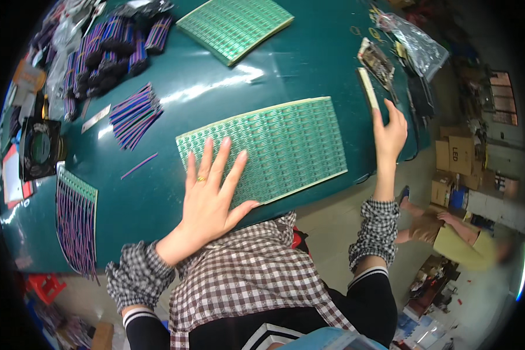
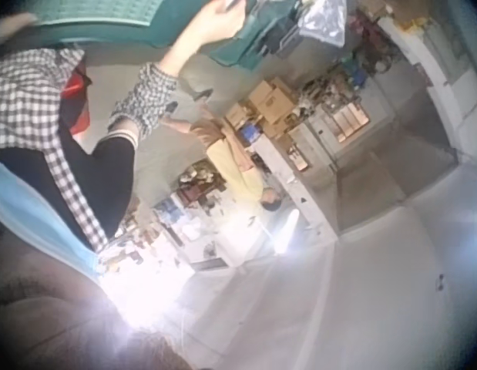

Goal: Soldering bundles of wires to a printed circuit board at a factory workstation.

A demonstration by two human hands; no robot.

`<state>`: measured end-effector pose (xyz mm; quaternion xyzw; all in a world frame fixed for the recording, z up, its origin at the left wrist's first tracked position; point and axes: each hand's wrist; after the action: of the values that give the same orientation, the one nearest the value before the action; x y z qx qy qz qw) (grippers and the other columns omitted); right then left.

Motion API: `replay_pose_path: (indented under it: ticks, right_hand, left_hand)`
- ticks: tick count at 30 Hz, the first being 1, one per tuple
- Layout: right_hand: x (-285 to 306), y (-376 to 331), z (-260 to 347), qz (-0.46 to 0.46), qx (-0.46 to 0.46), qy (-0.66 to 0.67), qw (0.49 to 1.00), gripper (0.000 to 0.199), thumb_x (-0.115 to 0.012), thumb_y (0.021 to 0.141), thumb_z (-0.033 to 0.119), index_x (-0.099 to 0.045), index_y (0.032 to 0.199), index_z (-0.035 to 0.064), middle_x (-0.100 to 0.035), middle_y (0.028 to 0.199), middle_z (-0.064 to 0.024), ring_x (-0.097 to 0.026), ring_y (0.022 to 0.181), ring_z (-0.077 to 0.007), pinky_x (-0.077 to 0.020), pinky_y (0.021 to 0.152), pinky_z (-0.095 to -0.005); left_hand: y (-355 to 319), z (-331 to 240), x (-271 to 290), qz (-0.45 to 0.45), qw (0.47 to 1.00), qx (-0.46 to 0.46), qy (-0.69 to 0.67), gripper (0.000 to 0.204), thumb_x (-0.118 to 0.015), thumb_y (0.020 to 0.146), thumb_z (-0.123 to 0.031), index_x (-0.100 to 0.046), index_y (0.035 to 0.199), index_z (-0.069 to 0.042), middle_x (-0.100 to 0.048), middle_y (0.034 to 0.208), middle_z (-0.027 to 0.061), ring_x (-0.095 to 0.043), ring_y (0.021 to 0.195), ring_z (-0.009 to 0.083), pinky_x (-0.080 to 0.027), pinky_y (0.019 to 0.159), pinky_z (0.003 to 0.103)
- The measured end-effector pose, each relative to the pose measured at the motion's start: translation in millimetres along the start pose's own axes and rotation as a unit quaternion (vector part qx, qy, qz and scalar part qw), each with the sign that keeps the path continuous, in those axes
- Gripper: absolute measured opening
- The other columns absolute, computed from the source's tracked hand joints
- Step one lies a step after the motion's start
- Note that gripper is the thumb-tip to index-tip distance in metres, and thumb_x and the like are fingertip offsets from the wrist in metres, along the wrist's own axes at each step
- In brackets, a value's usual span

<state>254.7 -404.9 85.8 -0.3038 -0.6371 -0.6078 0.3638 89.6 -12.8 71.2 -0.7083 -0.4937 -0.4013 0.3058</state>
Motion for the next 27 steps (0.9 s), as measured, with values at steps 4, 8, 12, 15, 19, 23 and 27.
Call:
replay_pose_path:
  ticks: [4, 8, 12, 15, 19, 23, 27]
  right_hand:
    - [-15, 30, 8, 0.128, -0.075, -0.079, 0.986, 0.044, -0.071, 0.085, 0.035, -0.066, 0.122, 0.0114, -0.065, 0.117, -0.0142, -0.062, 0.108, -0.035, -0.0503, 0.092, -0.0461]
    - [-28, 46, 5, 0.267, -0.125, -0.102, 0.95, 0.046, -0.074, 0.081, 0.036, -0.068, 0.119, 0.0103, -0.068, 0.112, -0.0171, -0.065, 0.105, -0.0347, -0.0527, 0.088, -0.0466]
    - [-25, 39, 3, 0.233, -0.12, -0.062, 0.963, 0.038, -0.076, 0.079, 0.032, -0.073, 0.109, 0.0091, -0.07, 0.103, -0.0156, -0.067, 0.098, -0.0339, -0.0536, 0.086, -0.0452]
    - [-13, 30, 14, 0.279, -0.111, 0.045, 0.953, 0.038, -0.078, 0.076, 0.034, -0.074, 0.104, 0.0081, -0.071, 0.097, -0.0132, -0.068, 0.094, -0.0309, -0.0534, 0.081, -0.0436]
    - [2, 31, 34, 0.356, -0.122, 0.132, 0.917, 0.04, -0.076, 0.08, 0.04, -0.074, 0.1, 0.0056, -0.073, 0.087, -0.0113, -0.07, 0.087, -0.0251, -0.0533, 0.078, -0.0388]
    - [-5, 48, 52, 0.422, -0.169, 0.175, 0.873, 0.052, -0.067, 0.091, 0.044, -0.06, 0.127, 0.0066, -0.072, 0.088, -0.0123, -0.069, 0.079, -0.0248, -0.0537, 0.076, -0.0366]
    - [-19, 58, 65, 0.377, 0.064, 0.109, 0.917, 0.052, -0.059, 0.095, 0.048, -0.053, 0.135, 0.015, -0.071, 0.098, -0.017, -0.068, 0.089, -0.0341, -0.0522, 0.08, -0.0407]
  left_hand:
    - [11, -27, 33, -0.093, 0.992, -0.07, -0.05, 0.065, -0.068, 0.09, -0.034, -0.047, 0.144, -0.005, -0.042, 0.151, 0.0207, -0.033, 0.144, 0.0427, -0.026, 0.115, 0.059]
    - [100, -48, 15, -0.199, 0.957, -0.129, -0.168, 0.042, -0.066, 0.09, -0.023, -0.059, 0.124, 0.0, -0.059, 0.127, 0.0199, -0.056, 0.12, 0.0379, -0.045, 0.098, 0.048]
    - [176, -50, -27, -0.207, 0.97, -0.06, -0.114, 0.033, -0.068, 0.088, -0.028, -0.064, 0.108, -0.001, -0.065, 0.104, 0.0157, -0.063, 0.097, 0.0336, -0.049, 0.082, 0.047]
    - [188, -50, -49, -0.207, 0.971, -0.039, -0.112, 0.031, -0.07, 0.087, -0.03, -0.066, 0.099, -0.002, -0.064, 0.094, 0.0142, -0.063, 0.091, 0.0326, -0.049, 0.077, 0.047]
    - [189, -47, -55, -0.22, 0.968, -0.024, -0.12, 0.031, -0.071, 0.086, -0.033, -0.067, 0.095, -0.003, -0.063, 0.091, 0.0139, -0.063, 0.091, 0.0326, -0.049, 0.077, 0.047]
    - [189, -44, -53, -0.204, 0.97, -0.022, -0.133, 0.032, -0.072, 0.084, -0.035, -0.069, 0.094, -0.004, -0.063, 0.091, 0.0133, -0.063, 0.091, 0.033, -0.05, 0.078, 0.046]
    - [188, -45, -48, -0.2, 0.965, -0.03, -0.166, 0.032, -0.074, 0.083, -0.035, -0.07, 0.095, -0.006, -0.064, 0.09, 0.0129, -0.063, 0.09, 0.0332, -0.05, 0.078, 0.045]
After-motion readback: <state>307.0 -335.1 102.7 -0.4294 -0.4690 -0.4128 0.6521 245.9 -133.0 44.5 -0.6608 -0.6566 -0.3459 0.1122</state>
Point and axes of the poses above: each hand's wrist, its own y-axis towards the middle knuckle, its own x-axis out of the back of the hand, z = x × y
